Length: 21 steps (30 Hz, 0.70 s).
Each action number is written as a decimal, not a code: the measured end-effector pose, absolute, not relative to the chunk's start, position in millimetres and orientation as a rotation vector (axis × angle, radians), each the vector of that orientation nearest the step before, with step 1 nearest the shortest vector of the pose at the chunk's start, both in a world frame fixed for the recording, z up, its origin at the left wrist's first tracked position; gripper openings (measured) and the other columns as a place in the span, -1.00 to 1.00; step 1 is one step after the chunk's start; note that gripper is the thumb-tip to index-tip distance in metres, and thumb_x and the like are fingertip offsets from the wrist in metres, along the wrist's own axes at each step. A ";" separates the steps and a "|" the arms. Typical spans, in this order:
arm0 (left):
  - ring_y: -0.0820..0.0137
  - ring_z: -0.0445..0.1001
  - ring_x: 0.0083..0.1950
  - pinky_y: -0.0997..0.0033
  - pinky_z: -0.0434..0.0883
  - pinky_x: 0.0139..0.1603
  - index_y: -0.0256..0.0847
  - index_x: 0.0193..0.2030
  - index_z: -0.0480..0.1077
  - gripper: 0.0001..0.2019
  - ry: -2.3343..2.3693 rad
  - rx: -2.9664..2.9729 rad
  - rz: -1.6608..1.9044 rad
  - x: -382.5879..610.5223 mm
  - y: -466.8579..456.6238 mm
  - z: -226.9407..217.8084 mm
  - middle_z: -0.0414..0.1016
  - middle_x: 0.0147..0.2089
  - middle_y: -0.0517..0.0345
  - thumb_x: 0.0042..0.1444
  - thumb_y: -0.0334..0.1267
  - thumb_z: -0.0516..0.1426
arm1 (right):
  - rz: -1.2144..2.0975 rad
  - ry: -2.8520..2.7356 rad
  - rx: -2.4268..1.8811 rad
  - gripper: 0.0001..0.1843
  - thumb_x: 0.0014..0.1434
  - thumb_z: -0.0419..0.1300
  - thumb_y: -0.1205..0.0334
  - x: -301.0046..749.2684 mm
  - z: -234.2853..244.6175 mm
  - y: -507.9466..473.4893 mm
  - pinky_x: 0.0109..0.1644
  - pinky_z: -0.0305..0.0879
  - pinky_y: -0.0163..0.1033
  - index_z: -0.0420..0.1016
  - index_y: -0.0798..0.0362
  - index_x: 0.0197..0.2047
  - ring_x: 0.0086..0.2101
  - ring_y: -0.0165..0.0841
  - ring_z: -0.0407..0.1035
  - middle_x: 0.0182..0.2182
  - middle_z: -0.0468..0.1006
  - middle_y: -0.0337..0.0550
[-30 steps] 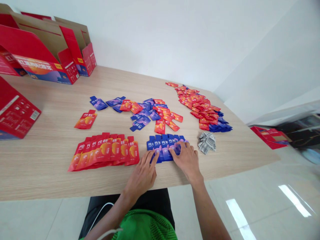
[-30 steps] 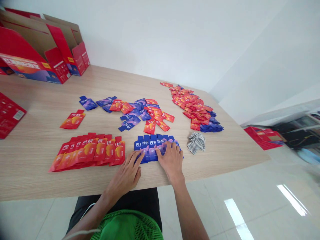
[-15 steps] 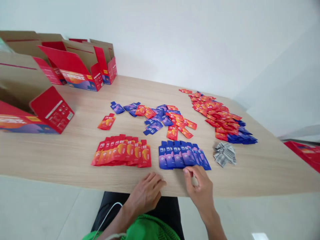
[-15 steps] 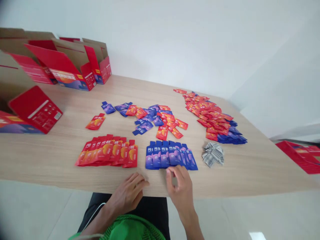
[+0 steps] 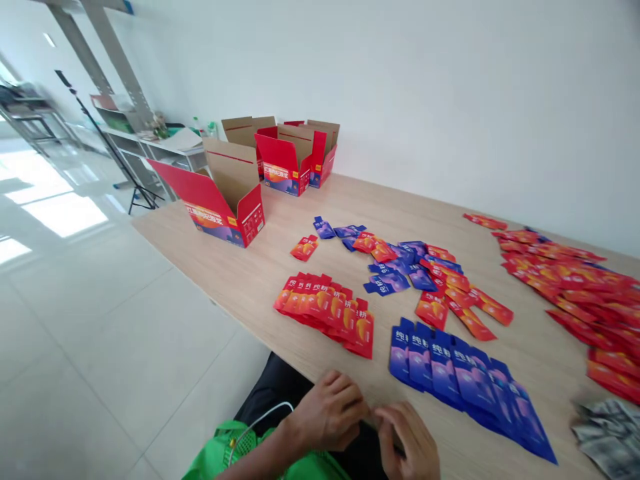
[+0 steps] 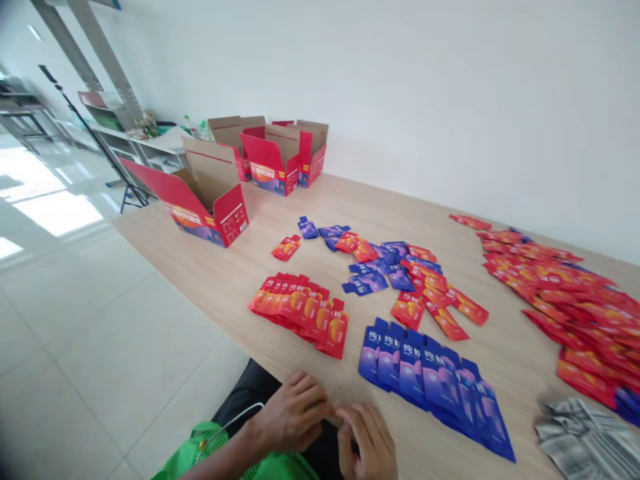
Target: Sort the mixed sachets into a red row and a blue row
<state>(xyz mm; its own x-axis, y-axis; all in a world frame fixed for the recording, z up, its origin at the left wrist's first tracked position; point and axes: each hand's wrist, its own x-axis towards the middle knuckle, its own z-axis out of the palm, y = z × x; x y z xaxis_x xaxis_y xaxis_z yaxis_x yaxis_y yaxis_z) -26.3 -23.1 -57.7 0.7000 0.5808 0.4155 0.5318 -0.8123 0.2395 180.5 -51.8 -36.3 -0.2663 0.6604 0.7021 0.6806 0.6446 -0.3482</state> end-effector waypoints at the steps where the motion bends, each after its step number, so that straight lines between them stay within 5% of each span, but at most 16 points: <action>1: 0.31 0.42 -0.13 0.24 0.29 -0.08 -0.16 -0.05 0.39 -0.80 0.915 2.806 0.732 -26.3 -23.2 -58.6 0.50 -0.20 0.18 0.23 -0.32 0.27 | -0.031 -1.976 -1.051 -0.77 0.33 0.12 0.45 179.5 -35.4 -50.8 -0.31 0.58 -0.24 0.55 -0.05 -0.14 -0.43 -0.30 0.62 -0.40 0.67 -0.17; 21: 0.28 0.37 -0.20 0.25 0.27 -0.17 -0.14 -0.18 0.39 -0.90 0.975 2.724 0.996 -18.0 -24.1 -67.5 0.43 -0.31 0.15 0.19 -0.41 0.13 | 0.030 -1.904 -1.142 -0.76 0.34 0.09 0.47 166.5 -23.1 -54.5 -0.33 0.54 -0.27 0.50 -0.05 -0.20 -0.46 -0.35 0.58 -0.42 0.65 -0.25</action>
<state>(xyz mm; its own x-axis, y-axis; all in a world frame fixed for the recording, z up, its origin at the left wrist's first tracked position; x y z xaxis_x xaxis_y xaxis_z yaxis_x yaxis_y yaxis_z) -18.0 -24.1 -67.5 0.5855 0.5929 0.5529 0.5400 -0.7939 0.2796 166.5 -54.5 -23.1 -0.1800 0.7184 0.6720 0.6970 0.5752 -0.4282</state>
